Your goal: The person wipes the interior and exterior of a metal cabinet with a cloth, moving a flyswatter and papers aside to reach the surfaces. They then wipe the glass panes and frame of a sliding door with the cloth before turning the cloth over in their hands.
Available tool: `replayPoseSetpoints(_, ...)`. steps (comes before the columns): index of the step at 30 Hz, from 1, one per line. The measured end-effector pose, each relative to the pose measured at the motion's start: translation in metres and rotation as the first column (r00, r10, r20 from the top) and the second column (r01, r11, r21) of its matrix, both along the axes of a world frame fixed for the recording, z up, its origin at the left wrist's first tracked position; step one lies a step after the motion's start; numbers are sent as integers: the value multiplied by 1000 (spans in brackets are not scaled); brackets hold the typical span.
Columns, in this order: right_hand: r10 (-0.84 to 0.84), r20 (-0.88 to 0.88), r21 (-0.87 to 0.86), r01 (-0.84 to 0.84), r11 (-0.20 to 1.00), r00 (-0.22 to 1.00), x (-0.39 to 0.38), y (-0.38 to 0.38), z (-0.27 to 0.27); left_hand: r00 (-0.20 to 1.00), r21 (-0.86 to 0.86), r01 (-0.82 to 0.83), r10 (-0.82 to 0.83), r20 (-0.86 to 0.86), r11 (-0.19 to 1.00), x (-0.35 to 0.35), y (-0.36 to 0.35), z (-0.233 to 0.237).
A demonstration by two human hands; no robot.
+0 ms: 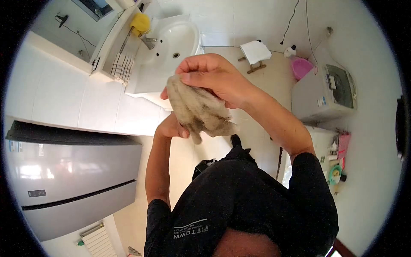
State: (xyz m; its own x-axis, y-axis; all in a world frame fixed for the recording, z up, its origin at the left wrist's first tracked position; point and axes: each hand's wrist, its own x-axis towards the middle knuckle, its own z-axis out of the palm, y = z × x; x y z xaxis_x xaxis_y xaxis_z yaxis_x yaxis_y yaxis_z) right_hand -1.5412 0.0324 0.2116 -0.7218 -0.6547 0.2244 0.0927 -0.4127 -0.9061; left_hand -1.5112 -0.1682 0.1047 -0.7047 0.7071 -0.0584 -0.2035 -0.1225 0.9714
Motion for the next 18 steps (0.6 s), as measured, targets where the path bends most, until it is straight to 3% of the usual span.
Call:
replayPoseSetpoints(2,35,-18,16,-34,999,999,-30,10,16,1000,59,-25,26,-12,998,-17,24,10)
replayPoseSetpoints(5,36,-38,-103,-40,994,999,-71,26,39,975,-275,19,-79,-208,961,-45,49,14)
replayPoseSetpoints(8,-23,-87,-114,13,993,996,-114,43,56,990,-331,-69,23,-140,941,-68,81,18)
replayPoseSetpoints(9,-15,-62,-122,8,992,998,-125,49,64,947,-311,-170,67,-314,935,-76,88,12)
replayPoseSetpoints(10,-15,-61,-121,7,993,998,-139,52,65,947,-310,-170,68,-313,935,-84,93,14)
replayPoseSetpoints(12,13,-38,8,-13,1000,999,-172,57,66,980,-358,-180,135,-149,916,-103,96,19)
replayPoseSetpoints(13,11,-36,9,-11,1000,999,-186,60,63,923,-373,-265,122,-365,889,-114,94,18)
replayPoseSetpoints(16,-338,-196,162,370,915,921,-229,73,44,868,-325,-401,242,-434,857,-152,74,-8)
replayPoseSetpoints(17,-347,-197,168,380,910,917,-246,78,35,853,-374,-484,332,-402,792,-156,73,9)
replayPoseSetpoints(18,-363,-229,222,411,884,903,-267,85,24,754,-285,-647,541,-372,707,-165,63,-14)
